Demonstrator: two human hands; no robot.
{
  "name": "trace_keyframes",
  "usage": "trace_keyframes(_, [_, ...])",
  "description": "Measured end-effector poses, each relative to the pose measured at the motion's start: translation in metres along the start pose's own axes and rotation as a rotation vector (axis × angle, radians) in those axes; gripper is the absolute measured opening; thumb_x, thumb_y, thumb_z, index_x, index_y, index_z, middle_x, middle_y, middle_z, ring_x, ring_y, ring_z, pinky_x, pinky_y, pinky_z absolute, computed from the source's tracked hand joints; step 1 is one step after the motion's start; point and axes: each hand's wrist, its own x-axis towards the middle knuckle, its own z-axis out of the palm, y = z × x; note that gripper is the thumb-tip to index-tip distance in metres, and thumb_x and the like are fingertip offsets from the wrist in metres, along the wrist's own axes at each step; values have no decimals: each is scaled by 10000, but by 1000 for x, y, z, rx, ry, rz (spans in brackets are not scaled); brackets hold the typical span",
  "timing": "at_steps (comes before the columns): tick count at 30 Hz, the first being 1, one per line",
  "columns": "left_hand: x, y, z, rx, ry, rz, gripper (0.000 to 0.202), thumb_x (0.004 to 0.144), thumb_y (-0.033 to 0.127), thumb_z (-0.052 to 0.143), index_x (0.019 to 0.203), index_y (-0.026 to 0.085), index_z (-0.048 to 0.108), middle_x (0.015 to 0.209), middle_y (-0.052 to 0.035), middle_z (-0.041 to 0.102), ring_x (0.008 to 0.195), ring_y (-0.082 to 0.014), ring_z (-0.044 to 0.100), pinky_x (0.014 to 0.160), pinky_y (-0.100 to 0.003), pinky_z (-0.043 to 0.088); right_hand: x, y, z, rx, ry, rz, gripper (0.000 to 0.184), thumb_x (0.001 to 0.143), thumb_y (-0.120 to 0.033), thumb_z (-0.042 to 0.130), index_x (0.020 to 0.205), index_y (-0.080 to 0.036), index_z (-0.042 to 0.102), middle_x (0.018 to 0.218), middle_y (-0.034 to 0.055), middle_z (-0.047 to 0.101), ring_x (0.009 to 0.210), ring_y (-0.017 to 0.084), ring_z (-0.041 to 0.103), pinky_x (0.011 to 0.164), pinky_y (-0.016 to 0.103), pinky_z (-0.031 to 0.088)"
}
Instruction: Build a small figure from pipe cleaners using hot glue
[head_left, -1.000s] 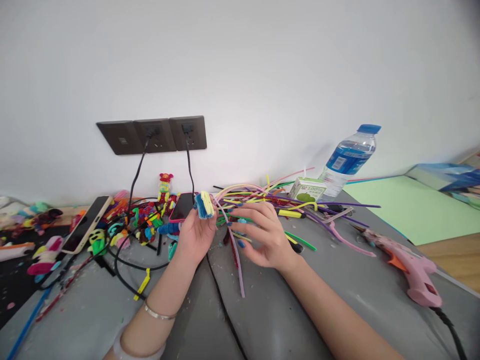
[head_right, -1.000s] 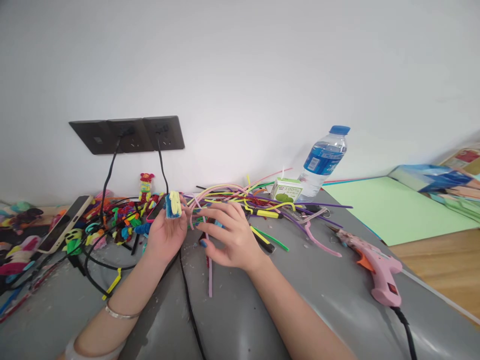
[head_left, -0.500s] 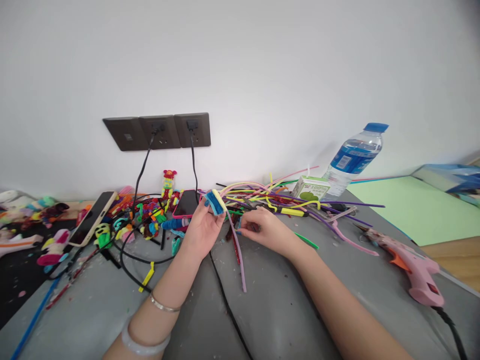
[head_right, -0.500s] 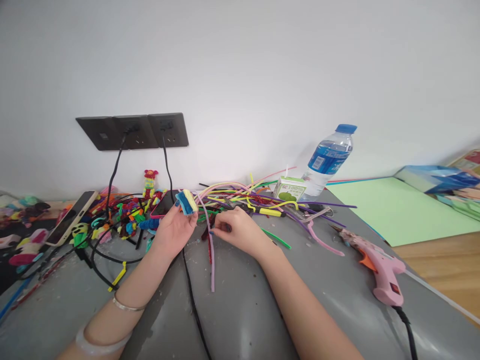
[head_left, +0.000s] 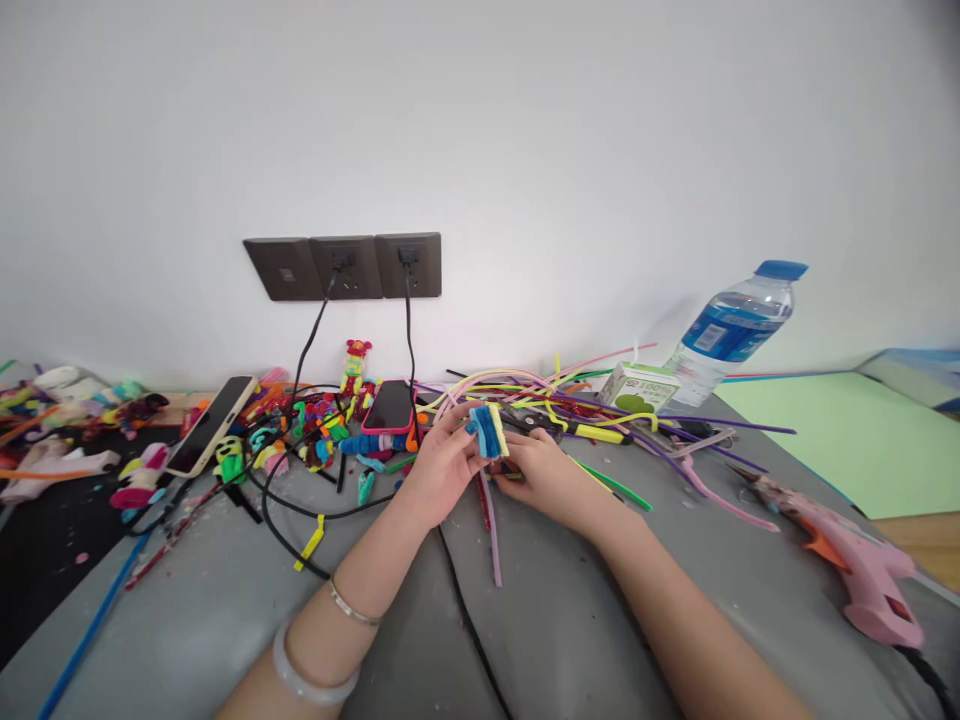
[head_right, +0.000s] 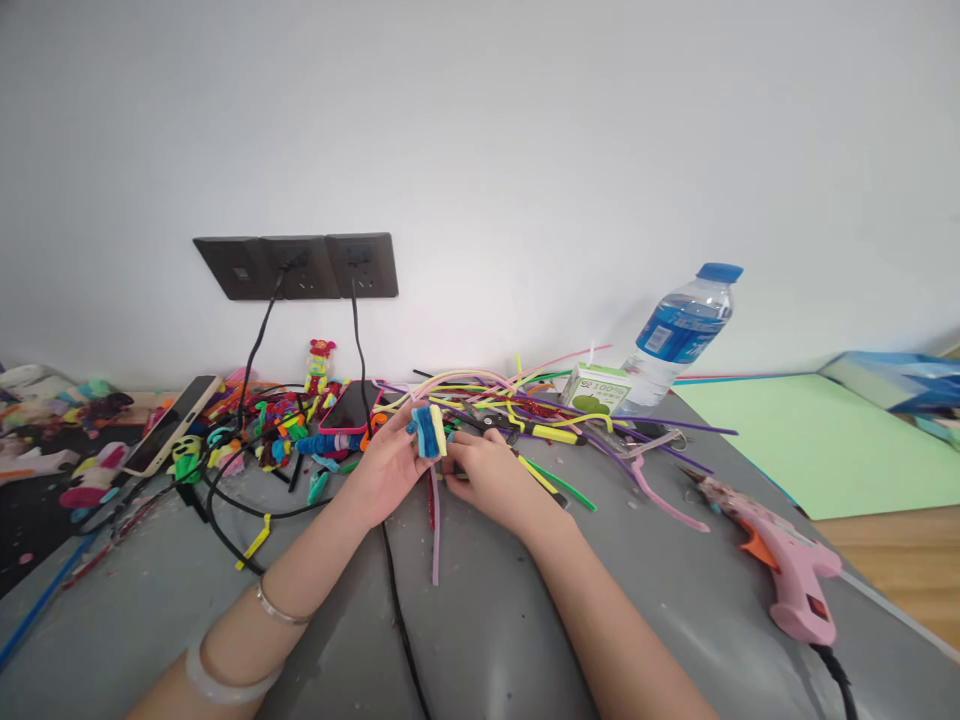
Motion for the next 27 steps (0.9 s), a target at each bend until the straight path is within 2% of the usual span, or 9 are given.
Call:
trace_keyframes(4, [-2,1,0,10,-28,2,370,700,239,798,1049,219,677,900,1,686,723,-97,633,682,-220,511,-3,7,-11,199,36,66,118,734,-69,552,737,-187,542,746,-20,545,638,120,489,623,255,372])
trace_keyframes(8, [-6,-1,2,66,-123,-86,380,705,243,804,1066,225,687,895,-7,678,739,-106,625,697,-236,504,-6,15,-25,463,99,215,42,787,-190,570,767,-195,533,659,-41,494,581,119,461,535,246,371])
trace_keyframes(10, [-8,-3,2,100,-169,-125,365,718,240,797,1069,221,695,890,-16,672,753,-112,618,714,-248,504,-6,19,-29,605,195,238,81,813,-260,584,849,-192,558,701,-26,532,616,129,507,564,260,417])
trace_keyframes(12, [-9,-4,2,126,-196,-142,352,728,243,792,1067,217,701,906,-25,664,776,-113,610,730,-251,503,-4,23,-30,710,297,247,202,818,-311,608,976,-189,579,787,5,596,701,153,575,638,290,473])
trace_keyframes(15, [-9,-5,3,183,-219,-183,344,724,251,800,1052,205,707,927,-36,652,814,-119,603,744,-252,499,-2,27,-30,820,326,284,340,798,-373,642,1087,-195,618,893,52,675,806,194,638,745,344,517])
trace_keyframes(20, [-11,-5,5,300,-268,-296,362,696,270,819,1027,189,697,913,-43,649,790,-130,601,736,-276,495,-1,23,-30,878,316,379,273,757,-412,677,929,-201,705,966,63,730,977,249,654,924,387,482])
trace_keyframes(24, [-10,-6,5,305,-223,-312,359,698,272,808,1025,195,681,915,-32,647,752,-119,606,733,-285,499,-1,21,-30,958,338,368,234,750,-397,702,876,-203,667,898,37,711,882,210,652,865,354,487])
trace_keyframes(27, [-7,-6,2,269,-146,-265,361,702,251,798,1039,200,679,910,-20,645,743,-112,612,726,-274,502,0,21,-29,1017,368,307,225,737,-383,730,811,-202,619,865,33,695,850,186,645,833,330,488])
